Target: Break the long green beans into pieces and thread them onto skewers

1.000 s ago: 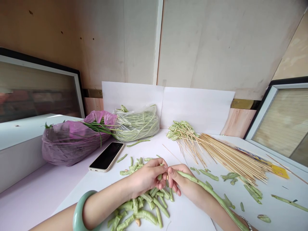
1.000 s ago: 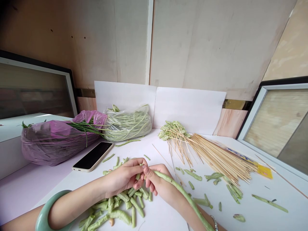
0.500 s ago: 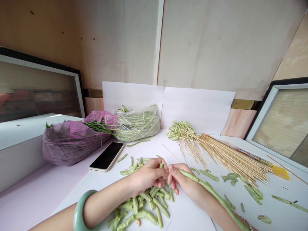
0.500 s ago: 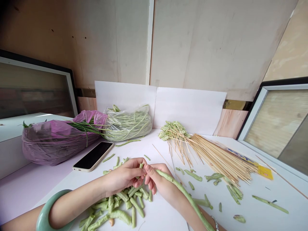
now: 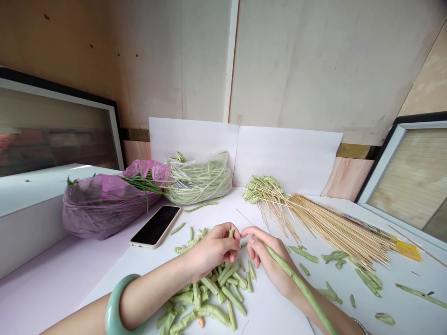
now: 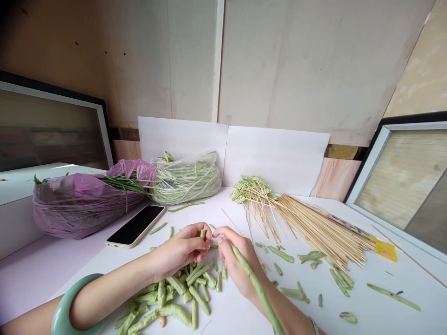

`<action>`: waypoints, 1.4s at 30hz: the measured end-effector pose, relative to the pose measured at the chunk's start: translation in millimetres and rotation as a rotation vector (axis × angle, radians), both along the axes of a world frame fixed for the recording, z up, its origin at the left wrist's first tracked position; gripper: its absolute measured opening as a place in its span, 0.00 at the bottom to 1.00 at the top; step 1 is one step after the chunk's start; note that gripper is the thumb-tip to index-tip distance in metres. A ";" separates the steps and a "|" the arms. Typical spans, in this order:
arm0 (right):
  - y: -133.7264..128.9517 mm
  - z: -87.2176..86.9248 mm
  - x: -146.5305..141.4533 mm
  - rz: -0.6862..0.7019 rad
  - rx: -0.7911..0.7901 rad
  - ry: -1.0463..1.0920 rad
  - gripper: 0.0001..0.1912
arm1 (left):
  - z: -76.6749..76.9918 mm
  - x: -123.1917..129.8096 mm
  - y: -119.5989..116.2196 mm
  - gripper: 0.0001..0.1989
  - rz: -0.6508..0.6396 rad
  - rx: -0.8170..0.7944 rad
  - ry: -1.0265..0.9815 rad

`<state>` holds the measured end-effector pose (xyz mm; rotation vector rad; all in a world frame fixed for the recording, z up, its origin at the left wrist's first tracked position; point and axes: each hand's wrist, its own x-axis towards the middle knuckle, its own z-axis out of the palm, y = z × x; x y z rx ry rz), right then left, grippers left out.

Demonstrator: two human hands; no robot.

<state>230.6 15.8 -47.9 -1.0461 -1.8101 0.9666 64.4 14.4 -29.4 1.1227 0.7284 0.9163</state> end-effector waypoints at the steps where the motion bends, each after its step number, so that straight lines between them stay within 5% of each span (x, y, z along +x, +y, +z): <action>1: -0.6 1.4 -0.7 0.002 -0.008 0.009 0.08 | -0.3 0.0 0.4 0.08 0.008 0.000 -0.006; 11: -6.3 9.2 -7.7 0.061 0.016 -0.125 0.07 | -1.3 0.5 -0.3 0.13 0.012 0.026 0.000; 18: -1.8 0.5 -5.2 0.030 0.017 -0.142 0.15 | -1.3 1.8 -1.4 0.15 0.001 0.008 0.001; 32: 28.2 3.1 38.9 -0.073 0.105 -0.504 0.08 | -1.8 0.9 -0.8 0.11 0.023 -0.009 -0.003; 42: 21.1 -11.5 7.8 0.043 0.302 -0.395 0.35 | 1.8 2.1 -4.6 0.15 -0.068 0.031 0.141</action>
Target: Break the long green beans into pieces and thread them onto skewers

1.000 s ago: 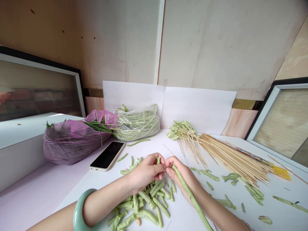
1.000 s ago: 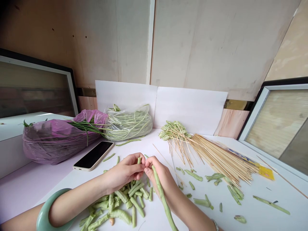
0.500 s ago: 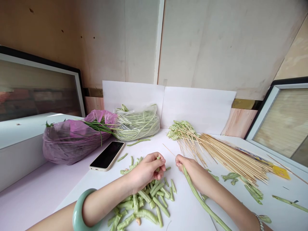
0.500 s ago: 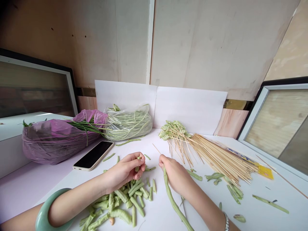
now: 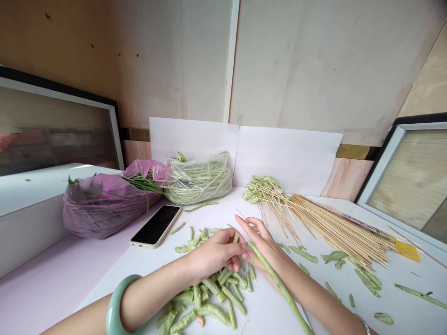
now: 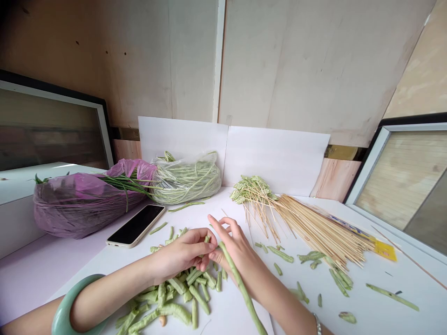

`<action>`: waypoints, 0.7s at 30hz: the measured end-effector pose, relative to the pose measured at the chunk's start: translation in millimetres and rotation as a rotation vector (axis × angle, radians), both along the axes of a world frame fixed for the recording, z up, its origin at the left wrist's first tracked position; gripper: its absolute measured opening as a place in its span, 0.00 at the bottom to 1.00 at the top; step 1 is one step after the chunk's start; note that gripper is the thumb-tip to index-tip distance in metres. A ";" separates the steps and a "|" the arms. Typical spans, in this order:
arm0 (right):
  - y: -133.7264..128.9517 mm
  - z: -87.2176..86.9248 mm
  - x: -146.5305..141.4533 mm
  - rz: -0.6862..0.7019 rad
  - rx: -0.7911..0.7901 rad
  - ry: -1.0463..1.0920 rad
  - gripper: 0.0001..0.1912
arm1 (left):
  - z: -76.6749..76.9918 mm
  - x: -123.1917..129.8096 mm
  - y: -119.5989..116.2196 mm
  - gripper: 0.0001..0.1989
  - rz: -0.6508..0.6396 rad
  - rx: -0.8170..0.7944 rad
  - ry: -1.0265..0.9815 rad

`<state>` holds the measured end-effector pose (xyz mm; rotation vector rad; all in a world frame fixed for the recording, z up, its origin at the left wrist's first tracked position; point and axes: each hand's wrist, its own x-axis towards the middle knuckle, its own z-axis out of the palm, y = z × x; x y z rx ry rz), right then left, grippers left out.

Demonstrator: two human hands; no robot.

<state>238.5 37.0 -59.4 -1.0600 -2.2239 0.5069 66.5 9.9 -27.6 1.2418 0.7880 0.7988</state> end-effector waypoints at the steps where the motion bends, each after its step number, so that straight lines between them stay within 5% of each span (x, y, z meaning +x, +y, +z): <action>1: -4.5 -0.4 -2.4 0.039 -0.012 0.008 0.37 | 0.0 0.4 -1.1 0.16 -0.017 0.002 0.002; 7: -23.7 0.9 -11.1 0.109 -0.049 0.037 0.42 | -4.8 1.1 -4.0 0.17 -0.170 0.060 0.029; 11: -17.2 0.6 -9.5 0.117 0.007 0.206 0.45 | -5.5 -0.2 -0.6 0.20 -0.069 0.053 -0.043; 14: -10.7 2.6 -6.8 0.039 0.028 0.434 0.34 | -2.2 -2.8 3.0 0.20 0.058 0.079 -0.068; 17: -11.3 7.5 -6.0 0.000 -0.160 0.624 0.16 | -0.2 -4.6 6.0 0.20 0.069 0.088 -0.055; 21: -16.3 11.2 -6.0 0.063 -0.404 0.785 0.14 | -0.8 -5.4 8.0 0.22 0.054 0.095 -0.020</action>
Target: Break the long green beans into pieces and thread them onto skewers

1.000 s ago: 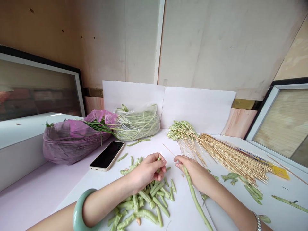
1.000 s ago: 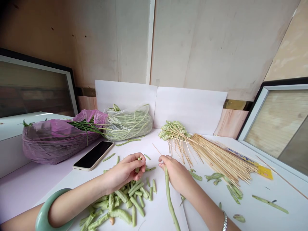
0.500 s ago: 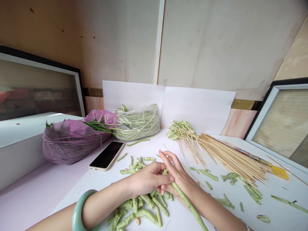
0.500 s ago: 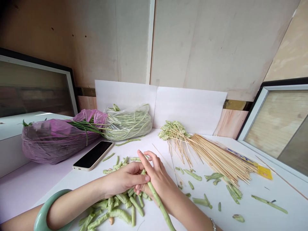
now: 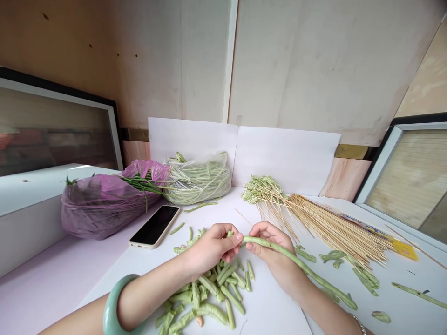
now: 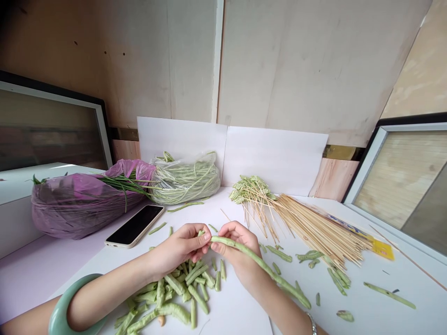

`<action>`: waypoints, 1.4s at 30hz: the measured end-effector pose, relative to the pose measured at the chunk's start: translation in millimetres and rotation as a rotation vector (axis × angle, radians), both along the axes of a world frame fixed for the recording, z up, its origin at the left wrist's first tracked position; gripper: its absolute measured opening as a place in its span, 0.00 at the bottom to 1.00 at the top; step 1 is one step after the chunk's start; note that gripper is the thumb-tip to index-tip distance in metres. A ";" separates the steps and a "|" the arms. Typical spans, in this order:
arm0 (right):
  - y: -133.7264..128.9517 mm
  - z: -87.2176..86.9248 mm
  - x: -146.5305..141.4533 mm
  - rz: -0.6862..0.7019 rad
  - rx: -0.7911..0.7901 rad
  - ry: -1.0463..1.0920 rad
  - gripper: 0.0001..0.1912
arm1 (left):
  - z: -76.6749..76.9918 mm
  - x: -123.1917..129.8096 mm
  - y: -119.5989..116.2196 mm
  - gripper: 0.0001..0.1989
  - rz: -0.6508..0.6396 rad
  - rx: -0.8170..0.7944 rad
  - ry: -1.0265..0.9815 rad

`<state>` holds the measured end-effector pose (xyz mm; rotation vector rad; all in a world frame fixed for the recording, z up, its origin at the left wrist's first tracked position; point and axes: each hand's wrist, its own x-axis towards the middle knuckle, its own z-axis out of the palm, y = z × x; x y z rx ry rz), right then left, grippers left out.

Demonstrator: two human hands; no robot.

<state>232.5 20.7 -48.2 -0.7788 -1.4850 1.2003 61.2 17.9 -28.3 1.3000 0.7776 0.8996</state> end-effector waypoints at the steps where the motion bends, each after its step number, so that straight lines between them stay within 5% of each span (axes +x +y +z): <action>1: -0.4 -0.3 0.5 0.011 -0.017 0.032 0.13 | 0.3 -0.4 0.3 0.22 0.003 0.015 0.007; 9: 1.6 -0.9 0.5 0.066 -0.010 0.120 0.11 | 4.4 -2.6 -0.4 0.21 -0.051 0.078 0.094; 19: -9.4 10.5 2.3 0.207 0.045 -0.248 0.14 | 8.9 -8.9 -7.1 0.21 -0.347 -0.039 0.087; 21: -15.2 16.0 4.8 0.212 0.192 -0.407 0.11 | 12.8 -11.9 -7.9 0.20 -0.406 -0.033 0.163; 26: -30.5 26.5 0.3 0.116 0.889 -0.762 0.11 | 24.2 -17.3 -11.5 0.18 -0.519 0.188 0.351; 28: -34.8 27.9 -3.0 0.110 1.000 -0.810 0.14 | 27.2 -18.0 -13.0 0.18 -0.532 0.228 0.381; 30: -38.3 28.4 -4.5 0.158 0.953 -0.804 0.16 | 28.4 -17.3 -13.8 0.19 -0.581 0.218 0.392; 37: -45.5 31.0 4.9 0.489 0.360 -0.678 0.14 | 30.9 -8.1 -17.0 0.24 -0.762 0.172 0.407; 40: -41.7 29.7 10.7 0.533 0.198 -0.599 0.12 | 34.8 -12.6 -20.4 0.26 -0.812 0.144 0.417; 42: -35.7 26.4 13.1 0.489 0.094 -0.546 0.09 | 35.7 -18.5 -20.9 0.25 -0.735 0.112 0.359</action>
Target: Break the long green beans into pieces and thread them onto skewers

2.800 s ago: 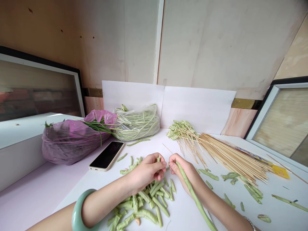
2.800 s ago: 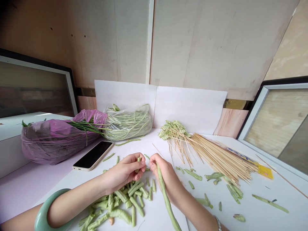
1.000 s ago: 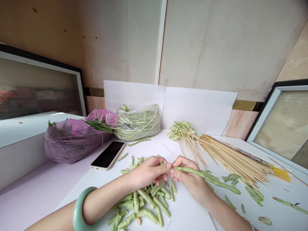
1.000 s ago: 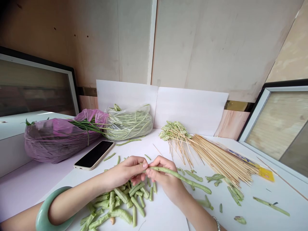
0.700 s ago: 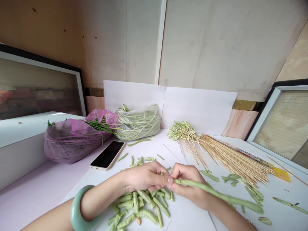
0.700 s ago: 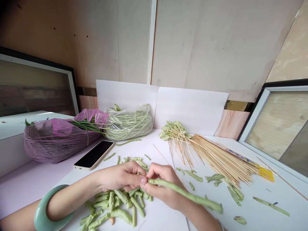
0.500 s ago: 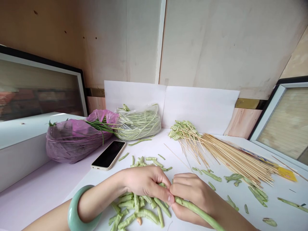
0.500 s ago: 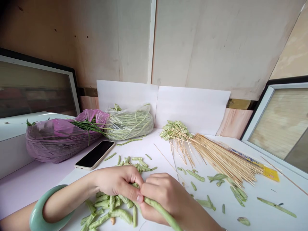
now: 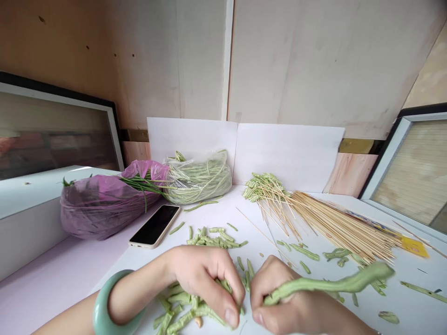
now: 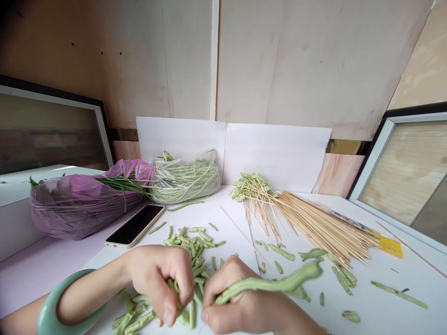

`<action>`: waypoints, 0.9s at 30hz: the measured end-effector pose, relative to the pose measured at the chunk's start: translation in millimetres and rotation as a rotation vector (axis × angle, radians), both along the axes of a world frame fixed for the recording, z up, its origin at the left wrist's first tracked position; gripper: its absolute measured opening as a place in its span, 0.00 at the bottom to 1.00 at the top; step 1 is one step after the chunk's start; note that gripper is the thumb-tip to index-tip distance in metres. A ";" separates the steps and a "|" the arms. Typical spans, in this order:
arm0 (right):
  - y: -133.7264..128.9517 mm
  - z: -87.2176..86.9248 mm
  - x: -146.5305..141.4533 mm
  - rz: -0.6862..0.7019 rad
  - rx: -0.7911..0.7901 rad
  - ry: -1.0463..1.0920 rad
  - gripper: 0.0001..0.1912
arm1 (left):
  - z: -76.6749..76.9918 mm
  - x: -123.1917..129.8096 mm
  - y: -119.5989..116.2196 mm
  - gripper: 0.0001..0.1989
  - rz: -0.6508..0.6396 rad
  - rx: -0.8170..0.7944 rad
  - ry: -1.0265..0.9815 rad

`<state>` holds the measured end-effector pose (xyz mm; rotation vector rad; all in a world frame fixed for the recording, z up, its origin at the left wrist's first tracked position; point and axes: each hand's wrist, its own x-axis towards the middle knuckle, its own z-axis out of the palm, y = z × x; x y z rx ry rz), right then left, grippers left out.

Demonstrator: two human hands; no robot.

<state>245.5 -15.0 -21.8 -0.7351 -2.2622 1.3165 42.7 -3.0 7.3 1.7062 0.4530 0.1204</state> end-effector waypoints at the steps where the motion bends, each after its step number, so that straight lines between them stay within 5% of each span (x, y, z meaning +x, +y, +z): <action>1: 3.6 -2.1 0.4 -0.050 -0.038 0.018 0.07 | -0.6 -2.8 0.8 0.24 0.077 -0.021 -0.060; 5: 17.5 -9.5 -2.6 -0.154 -0.134 0.124 0.10 | -8.2 -6.8 10.6 0.22 0.368 -0.159 -0.315; 11: 27.9 -15.7 -6.3 -0.266 -0.120 0.173 0.18 | -17.9 -0.5 24.2 0.13 0.525 -0.235 -0.404; 18: 27.5 -20.3 -10.4 -0.450 -0.138 0.218 0.32 | -25.8 2.9 29.3 0.12 0.620 -0.369 -0.349; 24: 28.3 -20.2 -12.9 -0.514 -0.125 0.189 0.21 | -28.2 7.5 25.0 0.17 0.575 -0.317 -0.276; 27: 28.1 -21.2 -13.2 -0.518 -0.079 0.143 0.24 | -29.8 10.3 21.0 0.18 0.540 -0.285 -0.232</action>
